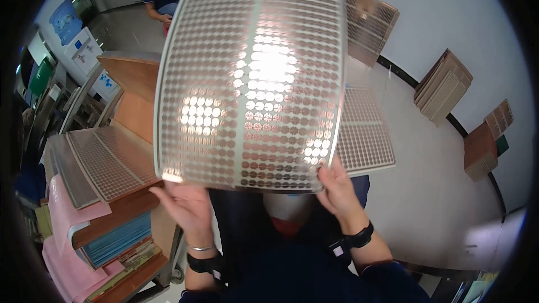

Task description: The recorder is inspecting large metallic mesh sheets by lifting them from a stack and holding them up to a light source.

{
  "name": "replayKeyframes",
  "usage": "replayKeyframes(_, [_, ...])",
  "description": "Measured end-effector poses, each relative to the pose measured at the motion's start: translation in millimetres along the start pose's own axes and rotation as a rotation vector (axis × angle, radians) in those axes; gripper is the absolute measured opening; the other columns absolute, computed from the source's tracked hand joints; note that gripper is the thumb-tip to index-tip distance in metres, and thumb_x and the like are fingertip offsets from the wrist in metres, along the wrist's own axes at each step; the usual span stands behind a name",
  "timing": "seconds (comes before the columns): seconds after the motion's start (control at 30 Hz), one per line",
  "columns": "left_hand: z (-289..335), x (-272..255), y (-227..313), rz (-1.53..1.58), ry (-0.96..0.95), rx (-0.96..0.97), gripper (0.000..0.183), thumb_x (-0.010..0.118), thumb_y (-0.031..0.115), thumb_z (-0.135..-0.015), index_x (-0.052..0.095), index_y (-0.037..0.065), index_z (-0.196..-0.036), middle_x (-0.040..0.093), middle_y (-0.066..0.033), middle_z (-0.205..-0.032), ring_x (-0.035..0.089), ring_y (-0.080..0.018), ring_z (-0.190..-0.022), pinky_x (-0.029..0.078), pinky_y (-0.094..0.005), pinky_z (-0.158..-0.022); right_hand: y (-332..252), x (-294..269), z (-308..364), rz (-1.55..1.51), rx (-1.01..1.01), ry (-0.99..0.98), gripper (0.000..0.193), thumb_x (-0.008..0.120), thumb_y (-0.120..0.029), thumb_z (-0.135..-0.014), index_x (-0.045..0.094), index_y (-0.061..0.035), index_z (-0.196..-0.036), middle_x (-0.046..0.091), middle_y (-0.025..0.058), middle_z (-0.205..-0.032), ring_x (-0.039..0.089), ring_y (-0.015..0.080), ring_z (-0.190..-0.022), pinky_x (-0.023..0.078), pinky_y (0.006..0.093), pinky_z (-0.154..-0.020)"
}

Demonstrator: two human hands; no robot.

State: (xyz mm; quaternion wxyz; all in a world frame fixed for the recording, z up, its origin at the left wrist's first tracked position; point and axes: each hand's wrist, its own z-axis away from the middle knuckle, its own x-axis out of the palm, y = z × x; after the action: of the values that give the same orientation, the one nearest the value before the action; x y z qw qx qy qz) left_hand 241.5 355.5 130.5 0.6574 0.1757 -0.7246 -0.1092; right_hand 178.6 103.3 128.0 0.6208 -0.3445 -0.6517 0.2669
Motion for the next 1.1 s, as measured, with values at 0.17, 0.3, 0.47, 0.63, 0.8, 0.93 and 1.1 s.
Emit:
replayKeyframes(0.17, [16,27,-48,0.009,0.048,-0.293,0.034,0.043,0.015,-0.094,0.037,0.01,-0.127,0.051,-0.006,-0.122,0.05,-0.0182,-0.111,0.04,-0.0357,-0.096,34,1,10,0.08,0.031,-0.044,0.057,0.056,-0.013,-0.088,0.026,-0.0055,-0.137,0.039,0.0102,-0.135,0.043,0.0228,-0.121,0.038,0.0393,-0.098])
replayKeyframes(0.3, [8,-4,-27,-0.097,-0.04,-0.291,0.037,0.043,0.015,-0.094,0.035,0.005,-0.129,0.049,-0.0103,-0.126,0.05,-0.0201,-0.113,0.04,-0.0358,-0.096,-14,-20,2,-0.123,-0.094,0.098,0.048,0.05,-0.011,-0.09,0.031,-0.0009,-0.133,0.042,0.012,-0.132,0.046,0.0254,-0.118,0.043,0.0412,-0.095])
replayKeyframes(0.47, [2,-19,-9,-0.237,0.095,-0.29,0.038,0.039,0.018,-0.096,0.036,0.001,-0.13,0.048,-0.0116,-0.127,0.05,-0.0208,-0.112,0.043,-0.0336,-0.094,-64,-79,18,-0.076,-0.218,0.366,0.038,0.05,-0.008,-0.089,0.042,0.0013,-0.125,0.051,0.0151,-0.123,0.051,0.0261,-0.112,0.04,0.0426,-0.098])
replayKeyframes(0.63, [-4,-26,2,-0.276,0.155,-0.197,0.034,0.041,0.012,-0.095,0.042,-0.001,-0.125,0.055,-0.0117,-0.118,0.054,-0.0177,-0.106,0.043,-0.0301,-0.091,-62,-83,40,-0.007,-0.184,0.354,0.049,0.052,-0.004,-0.086,0.033,0.0008,-0.131,0.045,0.0155,-0.129,0.047,0.0276,-0.117,0.039,0.0441,-0.099])
replayKeyframes(0.8, [-7,-32,9,-0.314,0.182,-0.175,0.032,0.041,0.011,-0.094,0.044,-0.003,-0.122,0.055,-0.0123,-0.117,0.054,-0.0173,-0.105,0.042,-0.0298,-0.092,-57,-58,35,0.047,-0.162,0.342,0.054,0.054,-0.004,-0.084,0.03,-0.0006,-0.133,0.044,0.015,-0.129,0.046,0.0275,-0.118,0.039,0.0437,-0.098])
replayKeyframes(0.93, [-9,-34,15,-0.348,0.199,-0.146,0.032,0.041,0.009,-0.093,0.043,-0.004,-0.122,0.054,-0.0132,-0.118,0.053,-0.0176,-0.106,0.041,-0.0299,-0.093,-55,-51,34,0.093,-0.134,0.336,0.058,0.056,-0.003,-0.083,0.028,-0.0026,-0.134,0.044,0.0146,-0.127,0.046,0.0265,-0.118,0.04,0.0423,-0.097])
replayKeyframes(1.1, [-11,-35,22,-0.4,0.168,-0.13,0.033,0.041,0.009,-0.092,0.042,-0.004,-0.123,0.053,-0.0128,-0.119,0.052,-0.0174,-0.107,0.04,-0.0299,-0.093,-50,-49,32,0.123,-0.07,0.288,0.063,0.058,-0.001,-0.081,0.024,-0.0031,-0.135,0.041,0.0136,-0.13,0.043,0.026,-0.119,0.039,0.0423,-0.097])
